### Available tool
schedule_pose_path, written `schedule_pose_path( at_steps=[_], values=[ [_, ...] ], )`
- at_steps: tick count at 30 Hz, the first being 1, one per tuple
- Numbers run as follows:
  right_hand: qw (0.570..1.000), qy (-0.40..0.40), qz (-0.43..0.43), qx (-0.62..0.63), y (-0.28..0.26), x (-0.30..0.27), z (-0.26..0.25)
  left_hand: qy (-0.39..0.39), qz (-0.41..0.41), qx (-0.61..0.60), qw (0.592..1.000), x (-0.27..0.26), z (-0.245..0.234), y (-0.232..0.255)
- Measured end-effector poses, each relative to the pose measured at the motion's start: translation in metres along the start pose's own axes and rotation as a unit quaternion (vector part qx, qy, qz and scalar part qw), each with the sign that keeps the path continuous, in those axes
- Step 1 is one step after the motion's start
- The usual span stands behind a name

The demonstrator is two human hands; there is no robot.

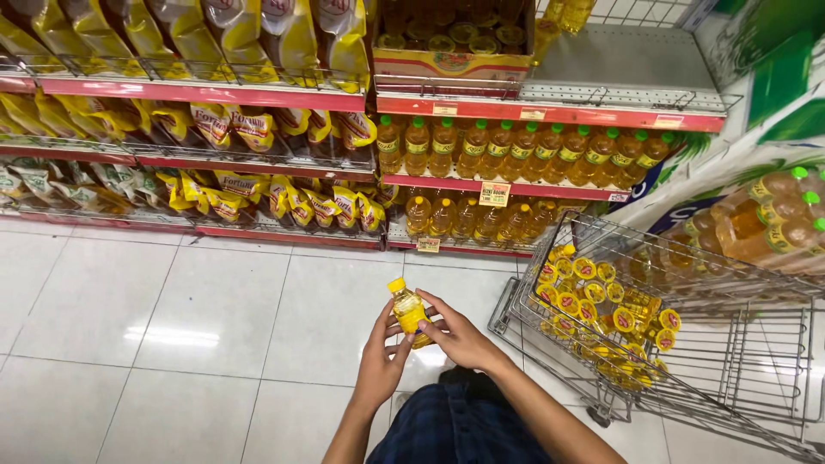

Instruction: The person repeatedly picks up small yellow bottles from a shopping cart and places them onto a supermarket shelf. They arrange the bottles in rows, filling gaps in the display. The person continues this process throughout the clip, moving between the cart and the shelf.

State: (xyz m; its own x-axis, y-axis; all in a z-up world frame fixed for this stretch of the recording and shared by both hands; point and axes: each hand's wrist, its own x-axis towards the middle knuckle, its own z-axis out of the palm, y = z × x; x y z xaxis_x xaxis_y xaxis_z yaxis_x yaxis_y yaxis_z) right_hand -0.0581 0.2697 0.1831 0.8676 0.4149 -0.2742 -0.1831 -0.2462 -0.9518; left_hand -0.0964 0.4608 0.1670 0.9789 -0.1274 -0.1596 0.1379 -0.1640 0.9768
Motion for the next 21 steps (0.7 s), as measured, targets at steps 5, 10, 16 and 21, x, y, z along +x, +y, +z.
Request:
schedule_pose_path(
  at_steps=[5,10,16,21],
  values=[
    [0.992,0.009,-0.041,-0.117,-0.032,0.005,-0.013,0.040,0.060,-0.025,0.997,0.026,-0.002,0.001],
    [0.986,0.006,-0.044,-0.162,-0.064,0.036,-0.036,0.026,0.145,0.019,0.989,0.070,-0.021,0.040],
    [0.972,0.050,-0.118,-0.197,-0.110,0.087,-0.074,0.017,0.234,0.111,0.966,0.143,-0.047,0.095],
    [0.932,0.100,-0.258,-0.233,-0.161,0.134,-0.117,-0.016,0.278,0.137,0.951,0.205,-0.061,0.165]
  ],
)
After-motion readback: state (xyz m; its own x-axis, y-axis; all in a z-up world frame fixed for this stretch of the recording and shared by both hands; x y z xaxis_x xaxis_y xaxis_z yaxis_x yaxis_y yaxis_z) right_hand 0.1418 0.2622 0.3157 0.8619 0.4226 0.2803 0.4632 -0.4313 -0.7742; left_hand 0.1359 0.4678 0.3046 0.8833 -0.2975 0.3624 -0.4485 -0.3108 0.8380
